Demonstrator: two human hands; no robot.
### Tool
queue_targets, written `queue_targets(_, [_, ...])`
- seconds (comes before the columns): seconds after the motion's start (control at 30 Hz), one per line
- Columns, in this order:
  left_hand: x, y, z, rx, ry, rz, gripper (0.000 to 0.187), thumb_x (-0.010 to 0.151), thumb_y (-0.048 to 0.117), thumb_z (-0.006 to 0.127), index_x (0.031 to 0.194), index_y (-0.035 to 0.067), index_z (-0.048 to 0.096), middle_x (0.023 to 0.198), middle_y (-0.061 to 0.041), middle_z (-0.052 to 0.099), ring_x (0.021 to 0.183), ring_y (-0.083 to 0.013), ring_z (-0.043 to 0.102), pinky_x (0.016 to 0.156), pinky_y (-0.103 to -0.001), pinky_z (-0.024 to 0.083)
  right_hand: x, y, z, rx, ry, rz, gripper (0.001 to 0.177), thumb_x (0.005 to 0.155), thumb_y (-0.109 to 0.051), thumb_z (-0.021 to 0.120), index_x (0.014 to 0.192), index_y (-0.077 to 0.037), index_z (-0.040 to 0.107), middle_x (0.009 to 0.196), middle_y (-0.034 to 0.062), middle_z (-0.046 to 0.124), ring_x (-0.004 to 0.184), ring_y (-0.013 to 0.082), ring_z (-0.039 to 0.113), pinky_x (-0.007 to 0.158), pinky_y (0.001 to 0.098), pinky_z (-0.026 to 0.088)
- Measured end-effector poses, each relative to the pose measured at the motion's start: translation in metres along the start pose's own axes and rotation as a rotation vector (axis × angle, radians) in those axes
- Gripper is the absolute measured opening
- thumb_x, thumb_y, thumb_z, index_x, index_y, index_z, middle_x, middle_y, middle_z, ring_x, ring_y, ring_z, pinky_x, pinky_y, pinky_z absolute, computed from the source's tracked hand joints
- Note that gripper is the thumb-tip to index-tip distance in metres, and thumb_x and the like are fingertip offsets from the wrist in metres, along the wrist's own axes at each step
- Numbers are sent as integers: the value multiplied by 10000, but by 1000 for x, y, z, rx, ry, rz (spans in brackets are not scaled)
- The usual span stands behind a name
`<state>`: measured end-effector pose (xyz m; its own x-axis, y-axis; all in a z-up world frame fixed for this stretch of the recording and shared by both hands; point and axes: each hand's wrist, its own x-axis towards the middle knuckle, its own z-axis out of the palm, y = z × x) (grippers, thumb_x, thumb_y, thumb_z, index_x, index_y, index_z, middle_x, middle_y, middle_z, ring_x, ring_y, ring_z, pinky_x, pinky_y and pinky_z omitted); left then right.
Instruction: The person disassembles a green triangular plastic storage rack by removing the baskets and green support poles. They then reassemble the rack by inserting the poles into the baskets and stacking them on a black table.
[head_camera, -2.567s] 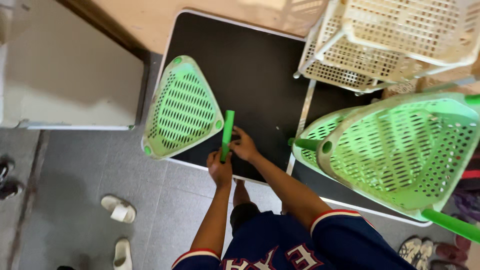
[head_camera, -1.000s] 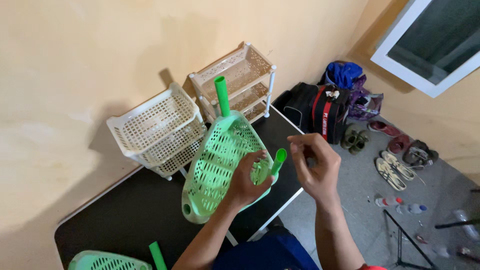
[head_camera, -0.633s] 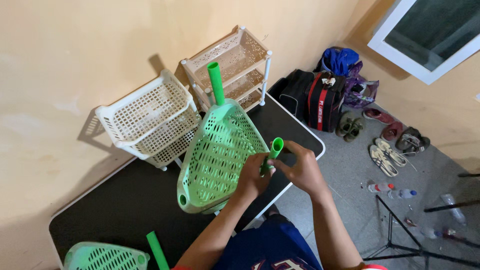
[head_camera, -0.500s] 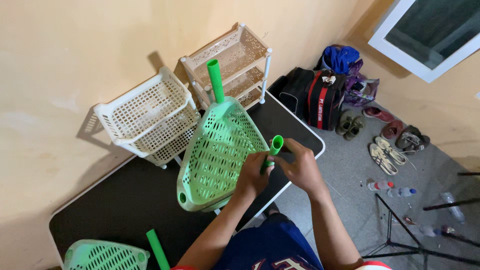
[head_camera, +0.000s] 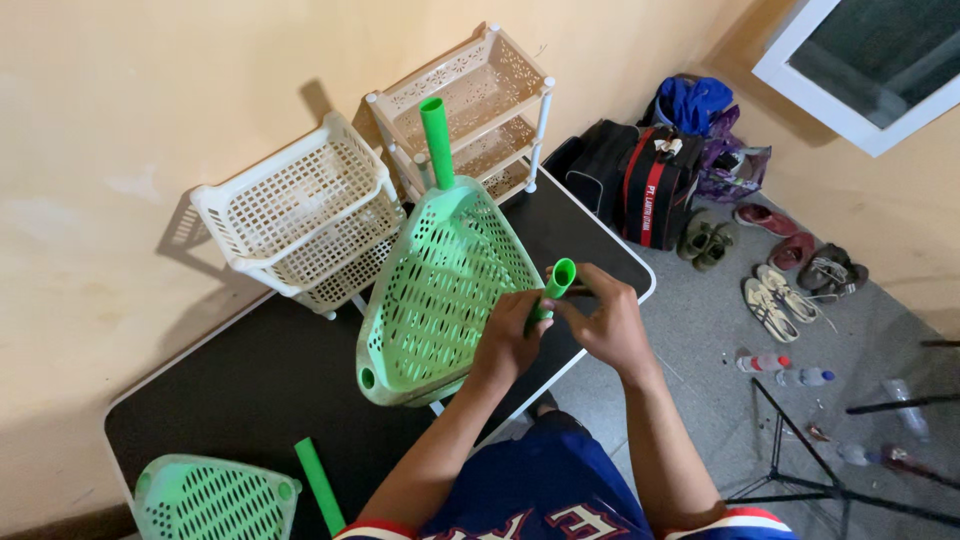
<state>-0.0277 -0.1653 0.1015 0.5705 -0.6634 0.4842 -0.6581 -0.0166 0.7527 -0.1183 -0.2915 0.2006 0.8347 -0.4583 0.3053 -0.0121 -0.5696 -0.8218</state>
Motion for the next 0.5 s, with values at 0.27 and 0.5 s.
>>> queue_targets(0.27, [0, 2, -1, 4, 6, -15, 405, 825, 37, 765, 1210, 15, 643, 1144, -164, 693, 1077, -372, 636, 939, -452, 511, 5, 2, -7, -9, -68, -39, 347, 795, -61, 842, 1116, -5, 721, 999, 131, 766, 964, 217, 788, 827, 332, 613])
queue_targets(0.5, [-1, 6, -3, 3, -4, -22, 400, 854, 43, 753, 1237, 23, 637, 1171, -158, 691, 1097, -367, 636, 947, -448, 512, 7, 4, -8, 18, -72, -2, 338, 803, -55, 837, 1115, -2, 720, 1040, 123, 770, 981, 215, 782, 843, 330, 615])
